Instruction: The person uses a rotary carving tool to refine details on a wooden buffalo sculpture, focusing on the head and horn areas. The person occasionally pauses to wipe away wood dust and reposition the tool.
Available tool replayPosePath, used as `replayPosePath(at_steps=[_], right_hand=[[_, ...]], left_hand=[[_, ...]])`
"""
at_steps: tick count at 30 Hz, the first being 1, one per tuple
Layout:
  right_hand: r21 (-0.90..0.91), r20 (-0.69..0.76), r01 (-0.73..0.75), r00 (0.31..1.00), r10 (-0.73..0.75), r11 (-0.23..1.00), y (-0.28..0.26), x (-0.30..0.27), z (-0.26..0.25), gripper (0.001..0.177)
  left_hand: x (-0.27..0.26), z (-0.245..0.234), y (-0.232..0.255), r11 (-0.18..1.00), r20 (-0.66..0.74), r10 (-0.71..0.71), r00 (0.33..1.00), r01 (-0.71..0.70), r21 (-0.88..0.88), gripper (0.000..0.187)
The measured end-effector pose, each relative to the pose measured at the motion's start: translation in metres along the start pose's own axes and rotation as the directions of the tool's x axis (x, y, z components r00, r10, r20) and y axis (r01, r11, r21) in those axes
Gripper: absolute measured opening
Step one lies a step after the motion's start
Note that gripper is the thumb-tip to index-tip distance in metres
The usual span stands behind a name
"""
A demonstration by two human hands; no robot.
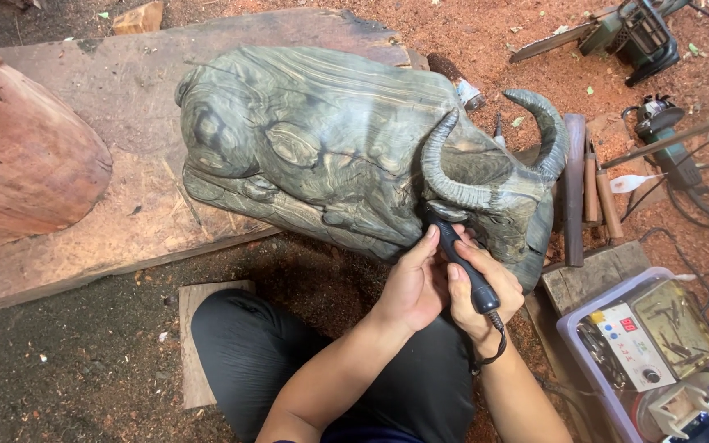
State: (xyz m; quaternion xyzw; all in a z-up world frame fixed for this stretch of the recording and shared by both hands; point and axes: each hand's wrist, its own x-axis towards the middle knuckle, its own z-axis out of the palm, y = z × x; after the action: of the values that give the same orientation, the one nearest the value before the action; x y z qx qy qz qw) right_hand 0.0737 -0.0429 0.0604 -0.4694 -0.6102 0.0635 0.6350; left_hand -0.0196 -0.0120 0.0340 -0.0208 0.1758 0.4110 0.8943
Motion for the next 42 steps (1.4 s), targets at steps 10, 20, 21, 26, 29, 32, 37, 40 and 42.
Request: replayPosePath(at_steps=[10, 20, 21, 26, 29, 32, 37, 40, 42], right_hand=[[0.033, -0.012, -0.002, 1.000, 0.002, 0.999, 0.004, -0.001, 0.000, 0.021], [0.053, -0.020, 0.027, 0.999, -0.026, 0.998, 0.003, -0.001, 0.002, 0.022], [0.054, -0.016, 0.025, 1.000, -0.024, 0.998, 0.004, 0.000, 0.002, 0.022], [0.040, -0.001, 0.027, 1.000, -0.027, 0.999, 0.003, -0.003, -0.001, 0.023], [0.041, 0.019, 0.030, 0.999, -0.030, 0.999, 0.005, -0.002, 0.001, 0.024], [0.021, 0.019, 0.041, 0.999, -0.041, 0.999, 0.008, -0.005, 0.002, 0.022], [0.005, 0.011, 0.044, 0.999, -0.044, 0.999, 0.008, -0.007, 0.002, 0.022], [0.007, 0.005, 0.037, 0.999, -0.037, 0.999, 0.006, -0.006, 0.003, 0.022], [0.012, 0.002, 0.028, 1.000, -0.028, 1.000, 0.005, -0.007, 0.002, 0.021]], left_hand=[[0.001, 0.000, -0.001, 1.000, -0.007, 0.012, 1.000, -0.012, -0.029, 0.048], [0.001, 0.000, -0.002, 0.999, -0.014, 0.034, 0.999, -0.034, -0.022, 0.048], [0.004, -0.002, -0.003, 0.999, -0.016, 0.036, 0.999, -0.037, -0.025, 0.048], [0.008, -0.012, -0.007, 1.000, 0.006, 0.005, 1.000, -0.004, -0.024, 0.049], [0.010, -0.013, -0.008, 1.000, 0.025, 0.012, 1.000, -0.011, -0.021, 0.049], [0.016, -0.018, -0.011, 0.999, 0.025, 0.030, 0.999, -0.030, -0.025, 0.049], [0.011, -0.013, -0.009, 1.000, 0.019, 0.019, 1.000, -0.019, -0.019, 0.051], [0.010, -0.011, -0.007, 1.000, 0.012, 0.012, 1.000, -0.012, -0.009, 0.051], [0.009, -0.011, -0.007, 1.000, 0.011, 0.011, 1.000, -0.011, -0.004, 0.050]])
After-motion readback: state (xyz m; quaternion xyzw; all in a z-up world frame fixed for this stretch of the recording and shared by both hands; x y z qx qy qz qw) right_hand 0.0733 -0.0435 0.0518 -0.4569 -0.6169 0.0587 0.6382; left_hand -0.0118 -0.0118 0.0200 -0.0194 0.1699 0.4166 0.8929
